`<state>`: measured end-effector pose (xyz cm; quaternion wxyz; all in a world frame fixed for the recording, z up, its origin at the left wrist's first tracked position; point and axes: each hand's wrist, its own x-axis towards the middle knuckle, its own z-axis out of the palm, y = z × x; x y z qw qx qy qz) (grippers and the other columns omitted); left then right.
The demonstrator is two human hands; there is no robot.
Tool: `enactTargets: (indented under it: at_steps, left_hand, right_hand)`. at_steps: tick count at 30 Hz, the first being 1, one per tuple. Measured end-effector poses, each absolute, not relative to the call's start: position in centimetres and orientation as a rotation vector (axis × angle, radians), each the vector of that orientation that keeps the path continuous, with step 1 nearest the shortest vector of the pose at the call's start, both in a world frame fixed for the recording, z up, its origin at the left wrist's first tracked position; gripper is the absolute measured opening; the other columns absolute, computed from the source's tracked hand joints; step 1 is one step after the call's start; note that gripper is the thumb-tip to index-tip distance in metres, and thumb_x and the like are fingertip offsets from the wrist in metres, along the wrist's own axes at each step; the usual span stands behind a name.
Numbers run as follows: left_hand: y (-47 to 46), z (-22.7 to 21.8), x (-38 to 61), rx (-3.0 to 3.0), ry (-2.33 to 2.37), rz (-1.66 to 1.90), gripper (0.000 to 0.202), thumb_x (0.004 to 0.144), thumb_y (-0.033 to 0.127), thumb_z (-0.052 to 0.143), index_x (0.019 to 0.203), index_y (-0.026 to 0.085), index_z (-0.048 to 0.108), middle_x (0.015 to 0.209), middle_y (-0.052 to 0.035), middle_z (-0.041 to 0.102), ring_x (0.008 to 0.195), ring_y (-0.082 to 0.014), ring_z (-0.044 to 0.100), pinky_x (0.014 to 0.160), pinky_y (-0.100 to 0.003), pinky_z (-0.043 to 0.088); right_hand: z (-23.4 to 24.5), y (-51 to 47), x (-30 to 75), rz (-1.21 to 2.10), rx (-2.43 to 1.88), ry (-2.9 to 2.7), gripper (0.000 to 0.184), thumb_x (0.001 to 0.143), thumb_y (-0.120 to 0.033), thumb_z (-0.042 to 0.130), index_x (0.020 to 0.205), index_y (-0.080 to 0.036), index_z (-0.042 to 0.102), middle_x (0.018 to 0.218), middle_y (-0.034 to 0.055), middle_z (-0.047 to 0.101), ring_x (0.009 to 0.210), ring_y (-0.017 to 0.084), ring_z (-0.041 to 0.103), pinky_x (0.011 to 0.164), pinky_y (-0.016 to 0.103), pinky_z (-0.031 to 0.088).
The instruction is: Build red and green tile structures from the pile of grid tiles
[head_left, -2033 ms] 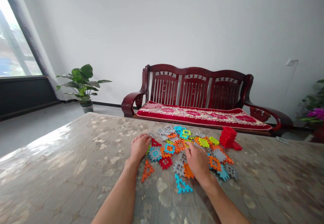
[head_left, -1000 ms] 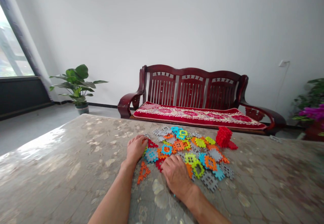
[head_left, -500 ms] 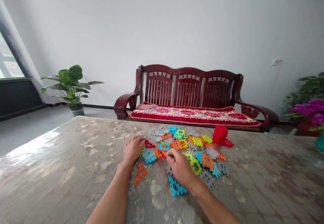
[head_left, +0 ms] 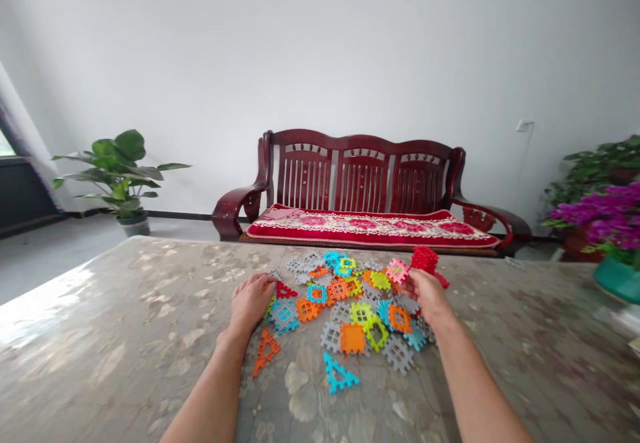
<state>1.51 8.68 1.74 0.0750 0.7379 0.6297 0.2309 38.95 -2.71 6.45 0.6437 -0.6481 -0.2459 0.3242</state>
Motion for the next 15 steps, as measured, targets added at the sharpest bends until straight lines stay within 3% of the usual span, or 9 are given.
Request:
enactTargets:
  at_steps: [7, 15]
  left_hand:
    - [8.6, 2.0, 1.6, 2.211, 1.898, 0.641, 0.033, 0.091, 0.037, 0.042, 0.108, 0.033, 0.071, 0.132, -0.0005, 0.064, 0.12, -0.0242, 0.058, 0.104, -0.041, 0.04]
    - [8.6, 2.1, 1.5, 2.22, 1.883, 0.645, 0.034, 0.091, 0.037, 0.042, 0.107, 0.033, 0.071, 0.13, 0.0002, 0.065, 0.12, -0.0233, 0.058, 0.104, -0.039, 0.04]
  right_hand:
    - [4.4, -3.4, 42.3, 0.615, -1.716, -0.678, 0.019, 0.065, -0.036, 0.058, 0.069, -0.018, 0.061, 0.057, 0.0021, 0.065, 0.051, 0.015, 0.059, 0.045, 0.023, 0.04]
    - [2.4, -3.4, 44.7, 0.338, -2.096, -0.969, 0.025, 0.073, -0.037, 0.052, 0.077, -0.018, 0.068, 0.069, 0.0043, 0.071, 0.063, 0.017, 0.063, 0.056, 0.024, 0.043]
